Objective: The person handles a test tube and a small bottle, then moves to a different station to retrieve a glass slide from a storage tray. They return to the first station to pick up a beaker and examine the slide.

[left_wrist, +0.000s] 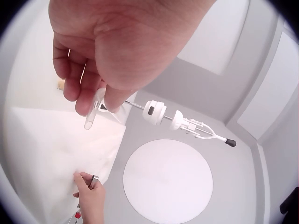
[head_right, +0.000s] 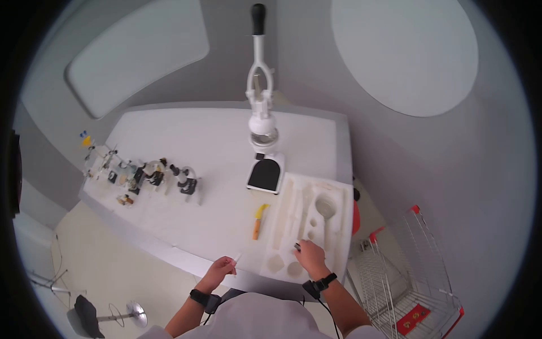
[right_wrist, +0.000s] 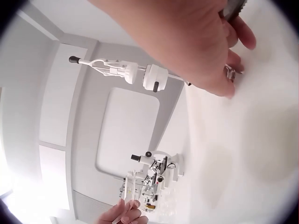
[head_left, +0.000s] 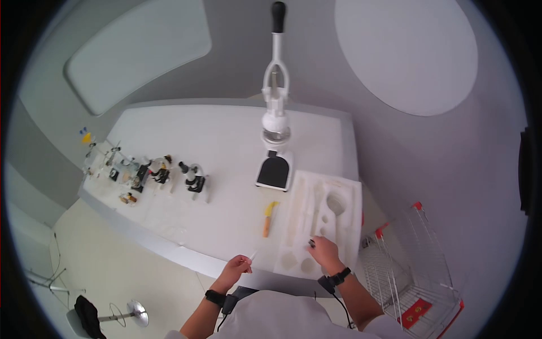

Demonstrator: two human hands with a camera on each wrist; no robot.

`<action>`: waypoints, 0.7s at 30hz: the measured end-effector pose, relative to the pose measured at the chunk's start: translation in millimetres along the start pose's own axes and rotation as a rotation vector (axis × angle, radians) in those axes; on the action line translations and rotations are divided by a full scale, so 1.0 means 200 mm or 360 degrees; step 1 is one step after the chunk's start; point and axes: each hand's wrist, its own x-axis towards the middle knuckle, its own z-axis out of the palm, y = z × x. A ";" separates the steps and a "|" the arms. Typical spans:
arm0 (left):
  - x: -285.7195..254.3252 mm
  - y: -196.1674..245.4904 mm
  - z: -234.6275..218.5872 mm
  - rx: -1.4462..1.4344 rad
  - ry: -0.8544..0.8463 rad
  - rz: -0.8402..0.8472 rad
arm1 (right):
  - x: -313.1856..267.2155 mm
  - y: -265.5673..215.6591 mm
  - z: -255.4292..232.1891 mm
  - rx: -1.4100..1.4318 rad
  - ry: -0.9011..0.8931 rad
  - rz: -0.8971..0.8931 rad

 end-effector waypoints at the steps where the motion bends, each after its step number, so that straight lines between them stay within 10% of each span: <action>1: 0.00 -0.01 -0.03 0.0034 -0.0022 0.0014 | 0.01 0.01 0.04 -0.0044 0.0035 0.0026; 14: -0.13 -0.11 -0.45 -0.0131 0.0086 -0.0042 | 0.17 -0.60 -0.11 0.0066 0.0009 -0.0173; 21: -0.34 -0.12 -0.96 -0.0219 0.0208 0.0007 | 0.25 -1.13 0.29 -0.0130 -0.0267 -0.0497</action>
